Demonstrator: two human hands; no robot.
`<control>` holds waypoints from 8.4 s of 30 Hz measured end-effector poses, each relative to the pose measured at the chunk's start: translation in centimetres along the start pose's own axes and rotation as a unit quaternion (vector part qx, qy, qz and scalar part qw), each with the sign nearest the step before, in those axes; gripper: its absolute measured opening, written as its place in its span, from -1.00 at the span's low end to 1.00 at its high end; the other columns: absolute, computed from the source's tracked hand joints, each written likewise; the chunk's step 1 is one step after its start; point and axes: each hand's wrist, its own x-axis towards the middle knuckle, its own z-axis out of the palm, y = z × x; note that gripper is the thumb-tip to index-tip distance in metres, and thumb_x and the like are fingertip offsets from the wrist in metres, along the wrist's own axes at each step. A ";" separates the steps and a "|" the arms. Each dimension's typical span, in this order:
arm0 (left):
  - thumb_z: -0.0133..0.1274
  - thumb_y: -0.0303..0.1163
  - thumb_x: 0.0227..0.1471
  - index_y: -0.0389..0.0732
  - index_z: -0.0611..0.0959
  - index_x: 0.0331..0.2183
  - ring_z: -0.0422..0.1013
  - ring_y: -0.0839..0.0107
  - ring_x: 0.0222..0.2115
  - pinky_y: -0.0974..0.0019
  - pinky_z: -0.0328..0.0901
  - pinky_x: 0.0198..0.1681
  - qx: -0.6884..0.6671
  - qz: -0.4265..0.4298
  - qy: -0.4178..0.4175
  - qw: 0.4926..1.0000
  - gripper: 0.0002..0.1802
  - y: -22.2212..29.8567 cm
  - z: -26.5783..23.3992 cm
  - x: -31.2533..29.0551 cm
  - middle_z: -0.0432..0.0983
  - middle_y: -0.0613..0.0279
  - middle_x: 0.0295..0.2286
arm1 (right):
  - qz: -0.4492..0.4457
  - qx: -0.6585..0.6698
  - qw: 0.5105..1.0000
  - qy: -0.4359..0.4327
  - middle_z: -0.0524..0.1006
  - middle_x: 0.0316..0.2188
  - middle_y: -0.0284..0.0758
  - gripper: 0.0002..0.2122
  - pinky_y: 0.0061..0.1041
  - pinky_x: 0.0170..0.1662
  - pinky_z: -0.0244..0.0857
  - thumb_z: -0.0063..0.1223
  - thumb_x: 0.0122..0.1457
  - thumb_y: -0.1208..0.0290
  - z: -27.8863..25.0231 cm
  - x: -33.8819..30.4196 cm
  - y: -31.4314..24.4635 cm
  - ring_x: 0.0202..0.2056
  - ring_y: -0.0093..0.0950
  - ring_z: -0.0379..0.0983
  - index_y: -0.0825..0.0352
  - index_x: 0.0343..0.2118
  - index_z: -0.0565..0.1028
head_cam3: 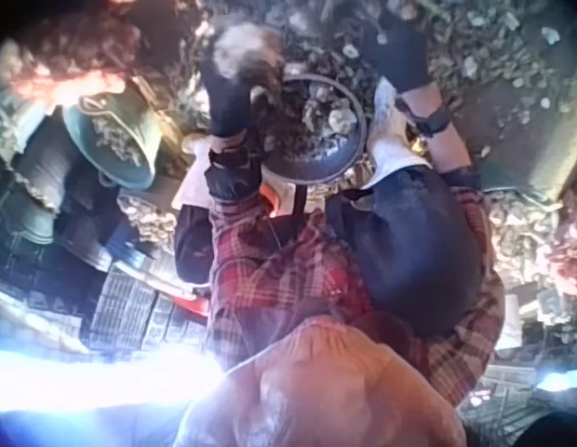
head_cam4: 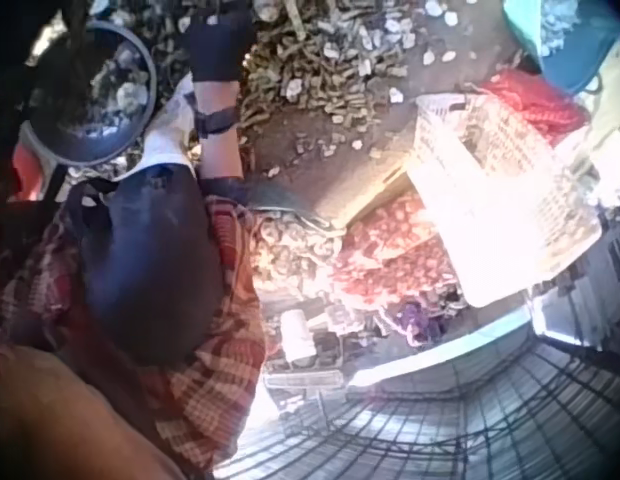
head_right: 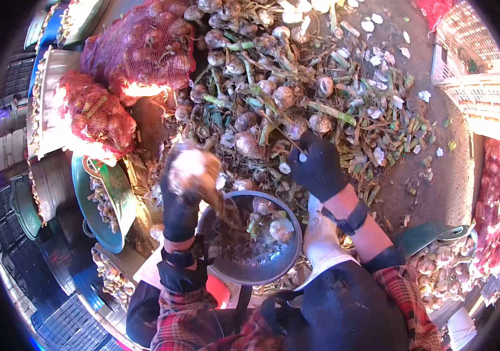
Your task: The person processes garlic by picking up individual bulbs from a pile, trimming the roots and stems with a cleaver, and dropping the cleaned bulbs into a metal bowl. After filling the bowl, the person empties the garlic into a larger green basin and resumes trimming more bulbs.
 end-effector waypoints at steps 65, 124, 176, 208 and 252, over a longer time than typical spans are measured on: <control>0.34 -0.38 -0.44 -0.32 0.26 0.01 0.38 0.38 -0.19 0.31 0.31 -0.10 0.222 -0.070 -0.077 0.970 -0.08 -2.9 0.0 0.8 0.36 0.06 -0.13 | -0.098 0.051 0.992 -0.056 0.42 -0.59 -0.22 -0.76 -0.35 -0.53 0.31 0.22 -0.18 0.41 -4.4 -0.7 -5.9 -0.55 -0.21 0.44 0.31 -0.48 0.37; 0.14 -0.16 -0.12 -0.23 0.34 -0.02 0.31 0.08 -0.04 -0.02 0.25 0.09 -0.441 -0.022 0.092 0.893 -0.35 -6.0 4.2 -2.5 0.34 0.06 -0.11 | -0.018 0.205 0.978 0.041 0.43 -0.67 -0.15 -0.93 -0.40 -0.56 0.25 0.08 -0.05 0.55 1.9 -1.9 -4.6 -0.61 -0.21 0.44 0.33 -0.53 0.41; 0.33 -0.26 -0.38 -0.25 0.50 -0.16 0.44 0.31 -0.29 0.27 0.32 -0.16 0.182 0.104 -0.176 0.962 -0.35 -6.1 0.0 -0.4 0.49 0.16 -0.33 | -0.228 -0.104 0.966 -0.064 0.38 -0.51 -0.29 -0.69 -0.32 -0.59 0.26 0.20 -0.28 0.33 -1.5 -1.4 -3.4 -0.58 -0.30 0.41 0.25 -0.43 0.37; 0.31 -0.27 -0.27 -0.25 0.56 -0.18 0.35 0.24 -0.07 0.20 0.24 0.00 0.136 -0.237 -0.271 0.923 -0.46 -0.8 -4.5 -1.9 0.44 0.08 -0.14 | 0.040 0.021 0.989 -0.143 0.46 -0.64 -0.09 -0.83 -0.23 -0.48 0.31 0.08 -0.05 0.34 3.3 -4.8 2.0 -0.55 -0.11 0.44 0.34 -0.50 0.45; 0.22 -0.45 -0.19 -0.23 0.48 -0.12 0.42 0.43 -0.24 0.33 0.33 -0.19 0.208 0.170 -0.257 0.928 -0.49 -6.4 -0.8 -0.7 0.50 0.21 -0.23 | -0.223 0.003 0.970 -0.100 0.36 -0.56 -0.25 -0.77 -0.27 -0.53 0.30 0.15 -0.24 0.39 0.9 -1.8 -2.1 -0.55 -0.21 0.41 0.28 -0.47 0.37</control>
